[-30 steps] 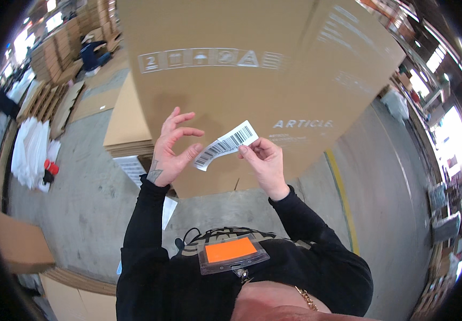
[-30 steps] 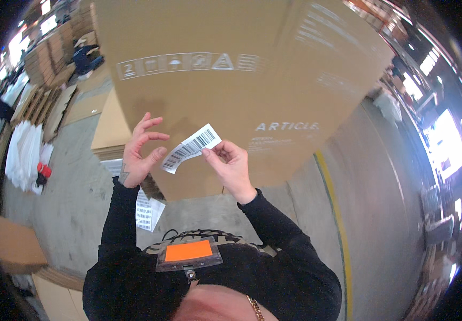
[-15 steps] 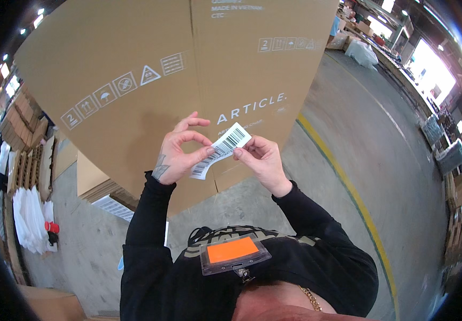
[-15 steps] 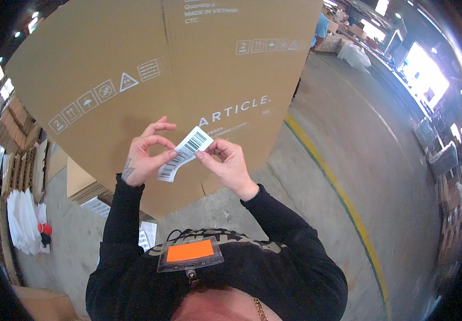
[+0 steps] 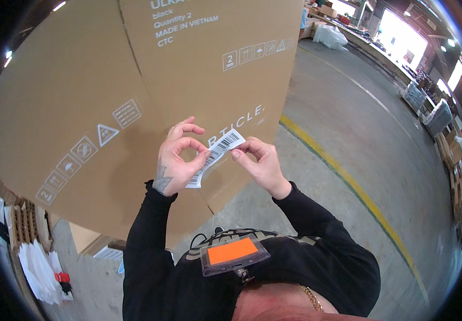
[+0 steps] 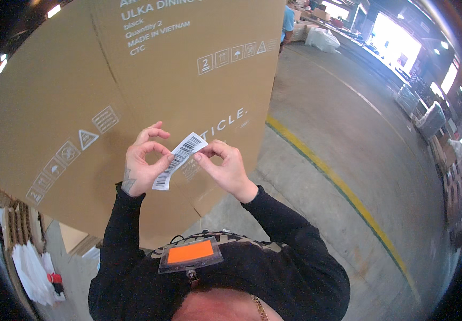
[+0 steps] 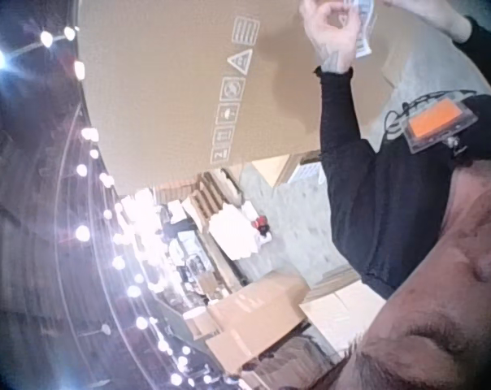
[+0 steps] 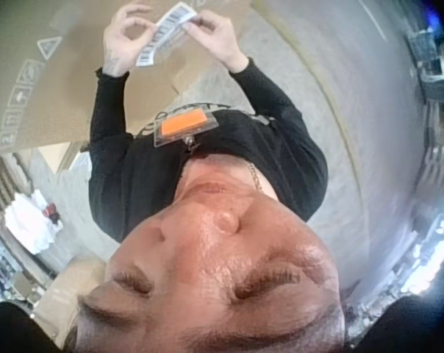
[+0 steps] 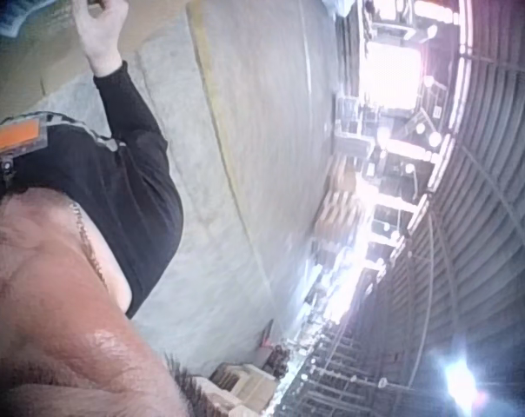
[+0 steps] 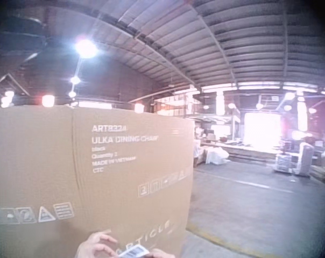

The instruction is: The person picks up a large cardboard box, peels a barcode label from a roll, and sticks it onto the box. They repeat this process for several boxes, lifting each one, applying a label, and placing it back on the stack.

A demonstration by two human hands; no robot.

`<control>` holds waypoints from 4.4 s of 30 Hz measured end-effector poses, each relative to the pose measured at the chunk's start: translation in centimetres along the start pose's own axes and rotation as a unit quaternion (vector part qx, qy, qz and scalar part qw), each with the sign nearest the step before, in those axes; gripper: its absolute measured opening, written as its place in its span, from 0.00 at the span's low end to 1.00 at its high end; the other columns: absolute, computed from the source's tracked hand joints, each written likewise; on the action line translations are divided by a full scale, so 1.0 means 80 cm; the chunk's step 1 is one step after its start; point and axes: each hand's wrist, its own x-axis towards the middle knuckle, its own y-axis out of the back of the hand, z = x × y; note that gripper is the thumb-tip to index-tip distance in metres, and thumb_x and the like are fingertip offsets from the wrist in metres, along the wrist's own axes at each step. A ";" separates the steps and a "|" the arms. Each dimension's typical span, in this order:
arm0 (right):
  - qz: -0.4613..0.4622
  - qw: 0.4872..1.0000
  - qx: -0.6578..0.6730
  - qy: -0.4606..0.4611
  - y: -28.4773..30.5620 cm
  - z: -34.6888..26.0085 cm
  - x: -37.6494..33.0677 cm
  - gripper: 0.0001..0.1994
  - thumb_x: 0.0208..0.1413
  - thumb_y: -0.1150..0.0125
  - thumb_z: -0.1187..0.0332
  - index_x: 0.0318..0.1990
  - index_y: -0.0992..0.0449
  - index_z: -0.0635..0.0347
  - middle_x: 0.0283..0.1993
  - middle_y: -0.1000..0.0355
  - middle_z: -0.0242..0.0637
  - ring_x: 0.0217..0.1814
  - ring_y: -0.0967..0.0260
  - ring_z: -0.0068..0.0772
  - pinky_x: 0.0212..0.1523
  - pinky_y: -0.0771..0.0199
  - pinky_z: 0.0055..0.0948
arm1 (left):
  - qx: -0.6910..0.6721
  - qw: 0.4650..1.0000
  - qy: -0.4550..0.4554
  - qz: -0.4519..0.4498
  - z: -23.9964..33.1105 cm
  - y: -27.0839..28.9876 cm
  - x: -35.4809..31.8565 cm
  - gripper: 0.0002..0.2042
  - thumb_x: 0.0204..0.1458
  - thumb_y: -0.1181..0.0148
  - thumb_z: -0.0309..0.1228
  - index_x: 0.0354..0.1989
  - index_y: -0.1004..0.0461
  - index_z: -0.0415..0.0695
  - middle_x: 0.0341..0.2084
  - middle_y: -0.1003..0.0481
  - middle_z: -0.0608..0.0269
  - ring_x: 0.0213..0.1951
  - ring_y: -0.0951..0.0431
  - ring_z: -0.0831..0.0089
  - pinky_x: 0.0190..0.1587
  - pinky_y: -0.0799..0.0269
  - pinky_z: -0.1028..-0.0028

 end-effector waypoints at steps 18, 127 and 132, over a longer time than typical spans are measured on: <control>0.120 0.938 -0.291 0.143 0.088 0.071 0.122 0.26 0.42 0.25 0.65 0.49 0.26 0.64 0.30 0.29 0.36 0.34 0.29 0.32 0.38 0.29 0.31 | 0.187 0.975 -0.092 0.073 -0.013 -0.087 0.126 0.05 0.40 0.36 0.21 0.20 0.26 0.46 0.46 0.27 0.64 0.66 0.39 0.57 0.68 0.55 0.45; 0.032 0.996 -0.024 0.079 0.276 0.146 0.165 0.05 0.41 0.30 0.77 0.26 0.22 0.63 0.50 0.31 0.42 0.55 0.33 0.38 0.56 0.32 0.35 | 0.129 0.959 0.024 0.250 -0.039 -0.328 0.224 0.18 0.57 0.46 0.47 0.28 0.19 0.46 0.59 0.33 0.54 0.68 0.44 0.52 0.65 0.75 0.35; 0.035 0.996 -0.027 0.083 0.277 0.147 0.165 0.05 0.42 0.30 0.77 0.26 0.22 0.63 0.51 0.31 0.42 0.55 0.32 0.38 0.55 0.32 0.35 | 0.150 0.957 0.029 0.247 -0.034 -0.329 0.225 0.20 0.58 0.50 0.47 0.30 0.17 0.46 0.60 0.33 0.52 0.68 0.44 0.51 0.65 0.75 0.36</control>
